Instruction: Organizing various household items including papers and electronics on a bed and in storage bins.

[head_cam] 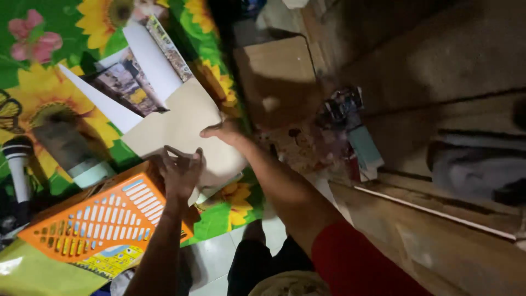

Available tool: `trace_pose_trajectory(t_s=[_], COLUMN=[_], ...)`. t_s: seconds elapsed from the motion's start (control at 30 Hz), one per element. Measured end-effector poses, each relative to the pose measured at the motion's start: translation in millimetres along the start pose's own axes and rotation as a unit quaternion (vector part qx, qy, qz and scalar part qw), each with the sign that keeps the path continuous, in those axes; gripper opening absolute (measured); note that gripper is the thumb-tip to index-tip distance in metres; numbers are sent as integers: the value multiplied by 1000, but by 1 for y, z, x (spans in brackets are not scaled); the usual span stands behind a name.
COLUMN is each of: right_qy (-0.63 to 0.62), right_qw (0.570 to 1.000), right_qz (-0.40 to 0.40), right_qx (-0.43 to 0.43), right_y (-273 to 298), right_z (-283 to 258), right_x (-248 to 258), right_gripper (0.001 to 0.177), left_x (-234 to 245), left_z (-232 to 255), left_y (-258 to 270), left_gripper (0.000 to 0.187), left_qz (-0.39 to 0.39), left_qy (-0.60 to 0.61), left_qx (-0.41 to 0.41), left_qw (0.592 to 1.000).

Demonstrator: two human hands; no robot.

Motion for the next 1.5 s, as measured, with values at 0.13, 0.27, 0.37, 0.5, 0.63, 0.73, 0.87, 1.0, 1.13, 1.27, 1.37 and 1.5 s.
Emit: trace_pose_trajectory(t_s=[0.13,0.27,0.37,0.5,0.63,0.73,0.87,1.0,1.13,1.27,1.37,1.5], right_qy=[77,95,66,-210,-261,-124,110,-118,47,100,92,13], right_qw=[997,992,997,972,965,988,978,967,970,972,972,994], right_qz=[24,45,32,54,-11,84,165,203,186,175,136,101], right_qx=[-11,68,34,96,3,-24,60,-98,-148,-119,-171,-34], right_y=[-3,21,44,47,66,86,96,145,166,180,182,144], right_z=[26,-7,-29,-19,9,59,295,293,331,370,385,445], right_x=[1,13,37,63,99,148,208,273,335,385,397,385], right_gripper=[122,141,133,112,89,64,36,38,35,39,49,74], left_x=[5,7,11,9,-2,-7,-30,-83,-173,-248,-260,-249], left_z=[14,18,40,53,62,75,90,97,91,57,15,-8], left_y=[22,35,49,58,70,89,126,176,206,174,119,89], left_gripper=[110,99,89,80,73,65,56,52,53,45,38,34], left_qz=[41,108,131,136,147,173,222,280,213,93,111,125], left_qy=[-198,-235,-222,-195,-168,-130,-96,-212,-253,-346,-439,-524], left_qx=[27,-92,-153,-157,-161,-168,-203,-250,-321,-333,-338,-334], left_qw=[979,962,954,959,962,962,949,902,888,872,825,774])
Point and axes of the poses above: each hand's wrist, its own y-axis away from the middle knuckle, its own x-axis out of the back of the hand, z = x × y, the point moved 9 cm from there along -y, towards the middle knuckle, and after that the axes turned 5 degrees about x, right-handed, at the moved point
